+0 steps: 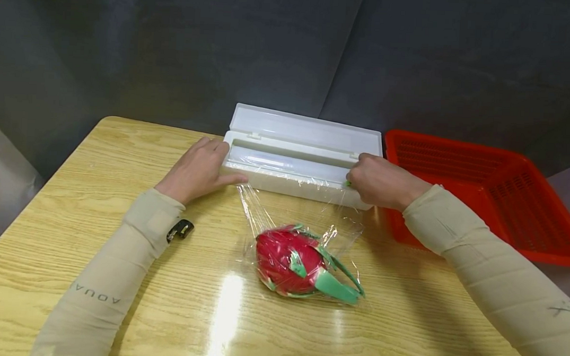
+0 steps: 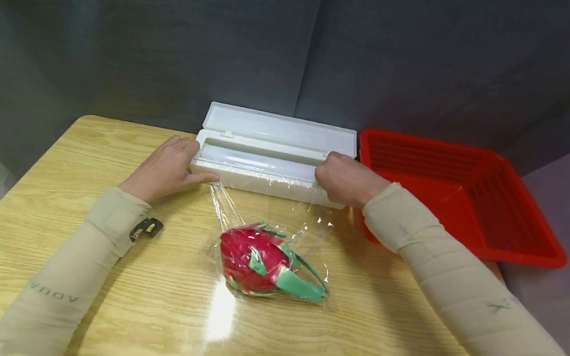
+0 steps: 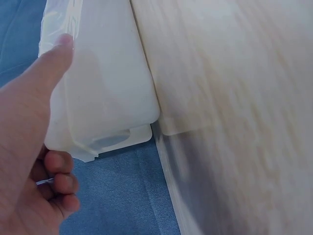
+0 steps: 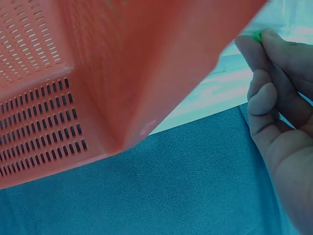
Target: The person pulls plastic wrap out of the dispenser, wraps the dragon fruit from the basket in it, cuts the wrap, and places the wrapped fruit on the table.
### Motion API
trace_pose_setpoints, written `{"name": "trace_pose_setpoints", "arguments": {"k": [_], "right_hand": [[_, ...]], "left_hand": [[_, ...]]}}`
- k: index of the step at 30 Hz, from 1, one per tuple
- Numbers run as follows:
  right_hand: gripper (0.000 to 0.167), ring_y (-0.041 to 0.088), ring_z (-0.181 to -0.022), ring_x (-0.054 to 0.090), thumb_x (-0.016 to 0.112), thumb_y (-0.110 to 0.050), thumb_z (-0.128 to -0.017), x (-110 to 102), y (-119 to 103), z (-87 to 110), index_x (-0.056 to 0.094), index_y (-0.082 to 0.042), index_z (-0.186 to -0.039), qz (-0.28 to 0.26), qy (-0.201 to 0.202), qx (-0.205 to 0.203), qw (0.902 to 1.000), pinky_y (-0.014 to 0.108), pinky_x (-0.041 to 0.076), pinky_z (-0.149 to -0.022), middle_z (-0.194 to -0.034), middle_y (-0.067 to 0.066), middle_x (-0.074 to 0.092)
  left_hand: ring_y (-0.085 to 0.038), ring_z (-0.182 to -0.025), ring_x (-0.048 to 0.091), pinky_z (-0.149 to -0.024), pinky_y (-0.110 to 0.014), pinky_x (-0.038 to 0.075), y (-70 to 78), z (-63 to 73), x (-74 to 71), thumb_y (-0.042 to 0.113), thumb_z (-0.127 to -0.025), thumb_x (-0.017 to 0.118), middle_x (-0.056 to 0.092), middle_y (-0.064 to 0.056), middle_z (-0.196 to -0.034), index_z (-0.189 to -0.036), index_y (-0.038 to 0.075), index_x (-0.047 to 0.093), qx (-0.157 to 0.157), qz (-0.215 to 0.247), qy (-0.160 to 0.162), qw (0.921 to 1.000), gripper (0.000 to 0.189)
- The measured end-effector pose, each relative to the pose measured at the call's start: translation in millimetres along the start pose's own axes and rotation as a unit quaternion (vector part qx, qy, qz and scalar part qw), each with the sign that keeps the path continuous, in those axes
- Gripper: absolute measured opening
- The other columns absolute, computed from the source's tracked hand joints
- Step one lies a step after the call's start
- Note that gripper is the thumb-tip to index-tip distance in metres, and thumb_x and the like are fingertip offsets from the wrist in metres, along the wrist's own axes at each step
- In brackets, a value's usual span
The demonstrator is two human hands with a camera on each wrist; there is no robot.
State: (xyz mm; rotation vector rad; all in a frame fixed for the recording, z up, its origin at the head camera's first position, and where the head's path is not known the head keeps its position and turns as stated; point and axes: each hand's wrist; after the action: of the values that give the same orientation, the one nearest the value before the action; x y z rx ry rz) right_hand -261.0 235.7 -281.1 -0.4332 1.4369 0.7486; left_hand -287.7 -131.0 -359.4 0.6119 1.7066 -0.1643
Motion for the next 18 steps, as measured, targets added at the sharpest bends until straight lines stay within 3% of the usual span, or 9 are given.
{"name": "trace_pose_setpoints", "arguments": {"k": [18], "right_hand": [[0.008, 0.029, -0.076, 0.062, 0.082, 0.003, -0.08, 1.5, -2.4, -2.0, 0.078, -0.003, -0.082, 0.002, -0.001, 0.004, 1.0, 0.043, 0.064, -0.074, -0.078, 0.012, 0.075]], "left_hand": [[-0.034, -0.109, 0.058, -0.106, -0.047, 0.049, 2.2, 0.0, 1.2, 0.067, -0.088, 0.07, 0.067, -0.016, -0.1, -0.105, 0.001, 0.058, -0.002, -0.004, 0.0, 1.0, 0.069]]}}
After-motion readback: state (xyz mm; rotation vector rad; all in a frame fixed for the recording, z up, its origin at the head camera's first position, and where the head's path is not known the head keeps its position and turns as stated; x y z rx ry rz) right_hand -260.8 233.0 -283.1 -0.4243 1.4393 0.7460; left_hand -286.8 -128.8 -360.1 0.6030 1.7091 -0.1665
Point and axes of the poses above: each hand's wrist, its own z-axis away from the middle knuckle, its own x-axis out of the palm, y = z × x
